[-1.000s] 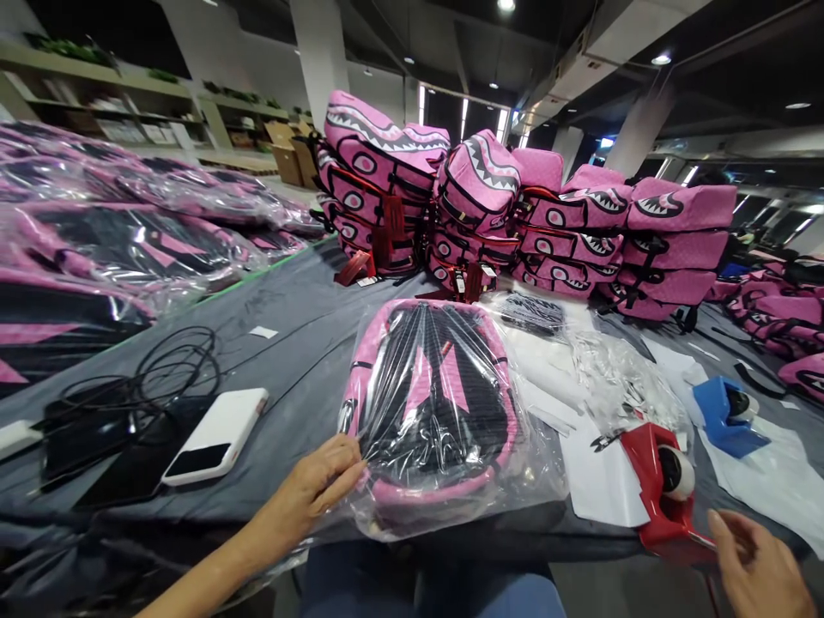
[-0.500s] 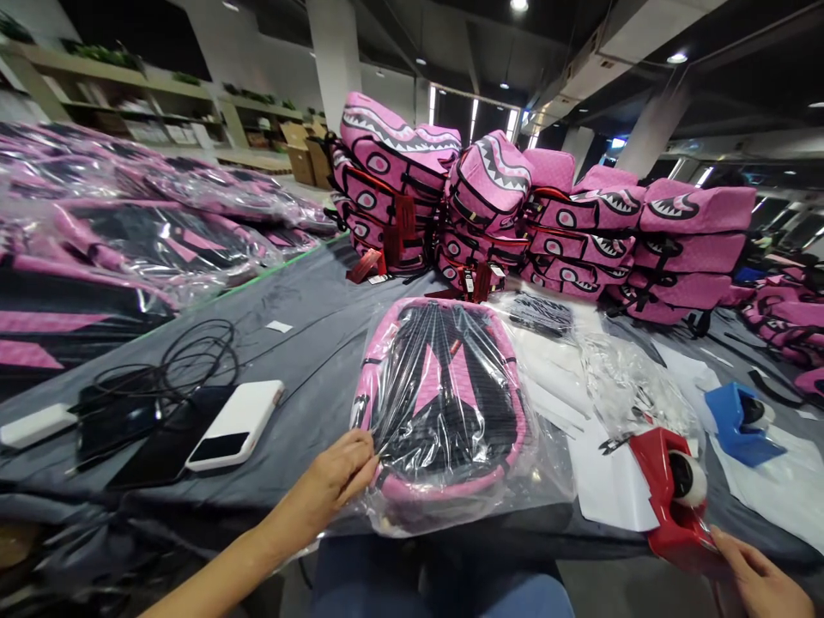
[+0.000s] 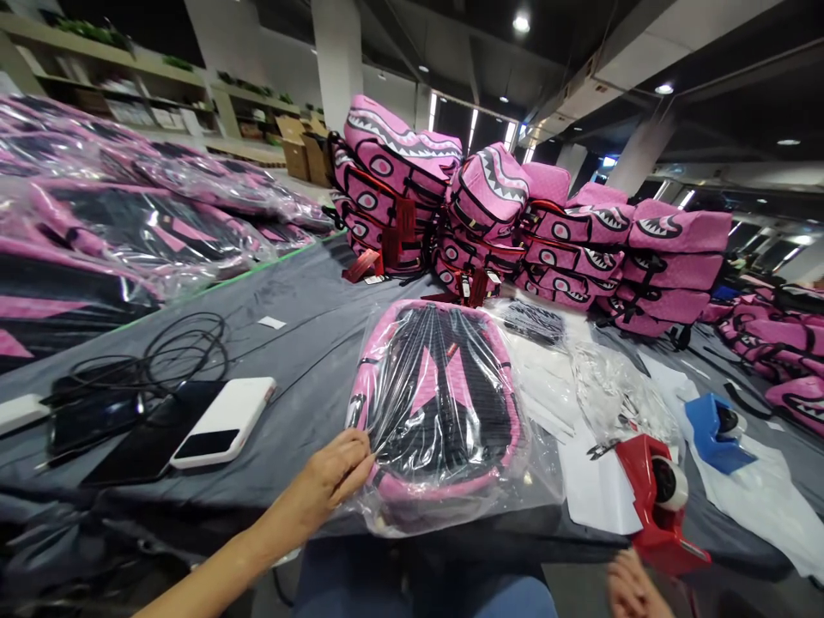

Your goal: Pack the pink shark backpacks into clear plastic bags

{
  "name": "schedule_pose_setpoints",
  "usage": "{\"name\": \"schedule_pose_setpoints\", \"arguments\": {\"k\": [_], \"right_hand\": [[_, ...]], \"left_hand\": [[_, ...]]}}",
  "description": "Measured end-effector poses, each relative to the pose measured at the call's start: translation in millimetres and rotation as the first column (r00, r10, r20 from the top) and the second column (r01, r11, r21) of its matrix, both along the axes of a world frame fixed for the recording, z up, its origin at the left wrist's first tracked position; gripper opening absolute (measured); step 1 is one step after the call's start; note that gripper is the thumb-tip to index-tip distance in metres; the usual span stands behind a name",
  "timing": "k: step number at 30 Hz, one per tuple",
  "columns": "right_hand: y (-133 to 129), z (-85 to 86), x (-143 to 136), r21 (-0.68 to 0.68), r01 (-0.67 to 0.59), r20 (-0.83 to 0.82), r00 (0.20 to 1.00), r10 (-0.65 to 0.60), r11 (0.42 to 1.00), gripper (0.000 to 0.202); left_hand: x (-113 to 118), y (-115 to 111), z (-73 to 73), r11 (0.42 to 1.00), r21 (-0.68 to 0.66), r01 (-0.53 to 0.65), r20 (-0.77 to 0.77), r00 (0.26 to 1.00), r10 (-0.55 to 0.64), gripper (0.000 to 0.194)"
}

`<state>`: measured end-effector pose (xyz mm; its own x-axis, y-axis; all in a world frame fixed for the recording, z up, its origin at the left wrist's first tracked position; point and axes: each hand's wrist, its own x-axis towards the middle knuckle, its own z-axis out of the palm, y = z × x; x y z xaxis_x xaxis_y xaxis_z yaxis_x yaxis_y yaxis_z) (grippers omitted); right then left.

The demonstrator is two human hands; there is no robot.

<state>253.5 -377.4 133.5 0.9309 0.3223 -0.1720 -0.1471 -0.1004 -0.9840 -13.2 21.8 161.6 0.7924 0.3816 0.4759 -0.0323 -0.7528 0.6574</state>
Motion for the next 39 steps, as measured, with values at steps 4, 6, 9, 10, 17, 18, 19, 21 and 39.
{"name": "schedule_pose_setpoints", "arguments": {"k": [4, 6, 9, 10, 17, 18, 19, 21, 39], "right_hand": [[94, 43.2, -44, 0.148, -0.537, -0.122, 0.823, 0.555, 0.830, 0.056], [147, 78.3, -61, 0.014, -0.774, 0.137, 0.628, 0.766, 0.633, 0.049], [228, 118.6, -75, -0.381, -0.900, 0.298, 0.099, 0.949, 0.213, 0.034], [254, 124.3, -76, -0.508, -0.856, 0.303, -0.069, 0.951, 0.099, 0.028], [350, 89.5, -63, -0.719, -0.680, -0.005, -0.207, 0.978, -0.147, 0.027], [352, 85.1, -59, -0.686, -0.715, -0.020, -0.165, 0.986, -0.134, 0.030], [352, 82.7, -56, -0.668, -0.737, -0.022, -0.119, 0.993, -0.103, 0.034], [350, 83.8, -53, -0.690, -0.723, 0.002, -0.050, 0.999, -0.035, 0.043], [268, 64.7, -71, -0.906, -0.330, 0.412, -0.538, 0.735, 0.266, 0.063]], "left_hand": [[0, -1, 0.8, 0.999, -0.044, 0.000, -0.038, 0.999, -0.002, 0.036], [0, -1, 1.0, 0.998, -0.070, 0.003, -0.035, 0.999, -0.005, 0.036], [0, 0, 0.2, 0.994, -0.102, 0.025, -0.043, 0.999, -0.029, 0.037], [0, 0, -0.3, 0.993, -0.110, 0.032, -0.049, 0.998, -0.038, 0.036], [1, 0, -5.2, 0.988, -0.153, -0.013, -0.076, 0.997, 0.001, 0.037], [1, 0, -5.8, 0.988, -0.155, -0.012, -0.077, 0.997, 0.000, 0.036], [1, 0, -6.6, 0.988, -0.153, -0.005, -0.080, 0.997, -0.007, 0.035], [1, 0, -8.5, 0.992, -0.125, 0.005, -0.074, 0.997, -0.014, 0.033], [-1, 8, -3.1, 0.999, -0.033, -0.021, -0.168, 0.986, 0.015, 0.035]]}}
